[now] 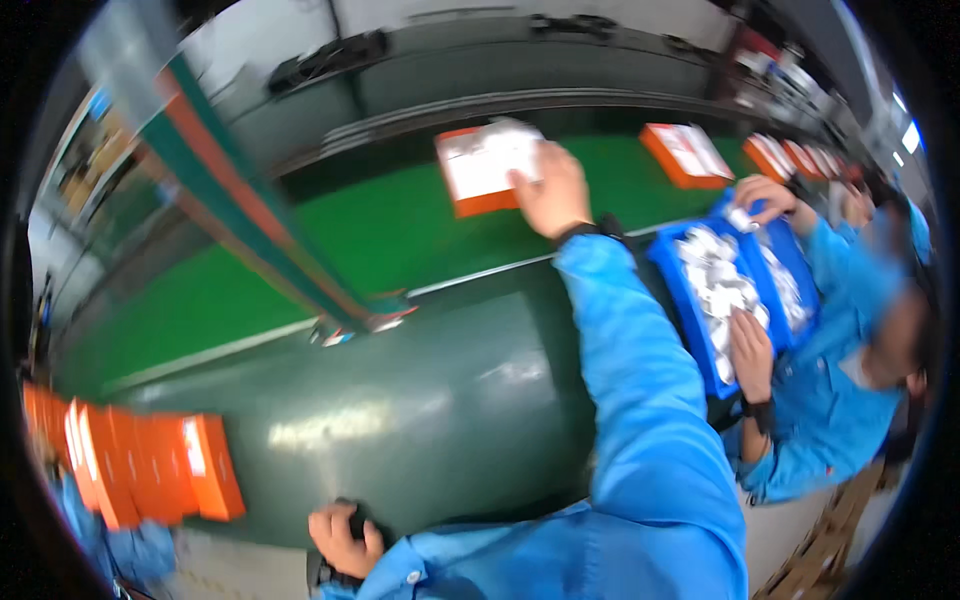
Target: Assembling and packing products into orange boxes on an industrial assembly line.
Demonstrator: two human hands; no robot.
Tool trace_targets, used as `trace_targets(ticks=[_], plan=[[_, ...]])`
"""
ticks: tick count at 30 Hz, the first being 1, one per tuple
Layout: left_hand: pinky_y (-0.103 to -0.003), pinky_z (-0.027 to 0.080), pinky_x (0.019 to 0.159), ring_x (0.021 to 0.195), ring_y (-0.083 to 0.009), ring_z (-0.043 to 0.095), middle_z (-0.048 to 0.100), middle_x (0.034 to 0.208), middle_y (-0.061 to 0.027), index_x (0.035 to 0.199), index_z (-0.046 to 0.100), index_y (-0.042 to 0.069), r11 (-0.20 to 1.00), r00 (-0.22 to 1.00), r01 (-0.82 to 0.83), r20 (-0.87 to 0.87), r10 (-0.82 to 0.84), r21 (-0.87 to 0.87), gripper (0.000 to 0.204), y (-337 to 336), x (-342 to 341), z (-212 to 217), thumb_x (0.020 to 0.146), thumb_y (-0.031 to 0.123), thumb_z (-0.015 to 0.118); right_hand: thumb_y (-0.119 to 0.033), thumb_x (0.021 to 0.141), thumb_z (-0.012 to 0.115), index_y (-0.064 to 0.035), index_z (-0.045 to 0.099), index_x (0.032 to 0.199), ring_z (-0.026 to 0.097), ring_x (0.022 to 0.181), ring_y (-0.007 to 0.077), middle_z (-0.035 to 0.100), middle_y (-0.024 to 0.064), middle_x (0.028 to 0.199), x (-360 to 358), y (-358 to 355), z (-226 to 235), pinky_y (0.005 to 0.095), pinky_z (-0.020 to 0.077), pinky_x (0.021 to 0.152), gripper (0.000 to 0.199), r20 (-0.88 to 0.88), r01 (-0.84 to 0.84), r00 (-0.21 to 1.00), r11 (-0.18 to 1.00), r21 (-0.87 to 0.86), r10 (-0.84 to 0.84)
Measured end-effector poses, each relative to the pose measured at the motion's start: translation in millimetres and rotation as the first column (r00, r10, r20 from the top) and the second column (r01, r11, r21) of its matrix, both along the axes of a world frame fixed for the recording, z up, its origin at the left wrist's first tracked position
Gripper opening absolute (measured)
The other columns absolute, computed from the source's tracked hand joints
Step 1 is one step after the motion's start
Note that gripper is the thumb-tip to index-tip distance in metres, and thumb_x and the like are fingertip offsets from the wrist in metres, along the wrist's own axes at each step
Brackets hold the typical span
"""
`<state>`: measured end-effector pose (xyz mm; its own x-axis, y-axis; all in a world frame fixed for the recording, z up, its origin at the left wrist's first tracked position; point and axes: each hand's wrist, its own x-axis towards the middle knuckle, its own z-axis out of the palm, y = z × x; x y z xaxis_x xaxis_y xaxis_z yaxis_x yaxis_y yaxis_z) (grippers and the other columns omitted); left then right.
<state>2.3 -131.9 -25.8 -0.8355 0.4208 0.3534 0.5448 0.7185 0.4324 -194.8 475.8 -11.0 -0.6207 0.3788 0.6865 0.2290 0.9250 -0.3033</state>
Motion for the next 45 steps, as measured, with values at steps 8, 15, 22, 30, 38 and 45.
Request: trace_targets(ticks=[8,15,22,30,38,45], plan=[[-0.047,0.051,0.091,0.104,-0.0337,0.066,0.071,0.111,-0.0101,0.107,0.074,0.01,0.994,0.998,0.0,0.055,-0.006,0.105,0.033,14,-15,13,0.075,0.014,0.078,-0.007,0.096,0.072,0.0022,0.065,0.136,0.058,0.139,0.0399,0.063,0.0216,0.143,140,-162,12,0.0462,0.0445,0.118,0.041,0.088,-0.386,0.898,0.869,-0.311,0.43],[-0.045,0.054,0.088,0.097,-0.033,0.069,0.073,0.103,-0.0095,0.103,0.073,0.008,0.971,0.986,0.164,-0.041,-0.16,0.172,0.022,-44,-56,101,0.082,0.006,0.077,-0.005,0.083,0.077,0.0002,0.068,0.124,0.051,0.142,0.0445,0.061,0.02,0.143,185,-245,-11,0.055,0.0387,0.12,0.042,0.336,-0.495,0.762,0.833,-0.248,0.553],[-0.047,0.049,0.111,0.129,-0.0413,0.063,0.068,0.133,-0.023,0.131,0.068,0.001,0.817,0.706,-0.577,-0.51,0.491,-0.012,0.043,-169,-137,242,0.092,0.017,0.077,-0.008,0.082,0.077,-0.0002,0.069,0.12,0.056,0.136,0.0422,0.064,0.0182,0.136,184,-244,-22,0.0531,0.04,0.117,0.04,0.275,-0.463,0.811,0.854,-0.238,0.517],[-0.048,0.047,0.116,0.136,-0.0434,0.059,0.063,0.143,-0.0289,0.14,0.063,-0.005,0.745,0.786,-0.616,-0.269,0.557,-0.256,0.06,-205,-146,237,0.095,0.033,0.077,-0.007,0.084,0.077,-0.0011,0.07,0.119,0.058,0.134,0.0408,0.066,0.0178,0.133,182,-242,-23,0.0515,0.0424,0.115,0.036,0.26,-0.445,0.827,0.862,-0.241,0.499],[-0.049,0.054,0.106,0.122,-0.0415,0.066,0.063,0.13,-0.0262,0.135,0.063,-0.001,0.749,0.779,-0.627,-0.181,0.6,-0.214,0.068,-226,-169,249,0.086,0.041,0.085,-0.009,0.084,0.078,-0.0023,0.07,0.116,0.059,0.133,0.0394,0.068,0.017,0.13,179,-238,-31,0.0512,0.0423,0.115,0.033,0.231,-0.453,0.83,0.856,-0.249,0.507],[-0.042,0.05,0.109,0.124,-0.0286,0.061,0.061,0.129,-0.0174,0.135,0.059,-0.002,0.904,0.895,-0.425,-0.128,0.427,0.044,0.069,-192,-118,247,0.083,0.032,0.09,-0.002,0.088,0.073,-0.0001,0.07,0.114,0.064,0.123,0.0376,0.069,0.018,0.125,186,-234,-36,0.0473,0.0489,0.109,0.027,0.105,-0.451,0.85,0.815,-0.365,0.517]])
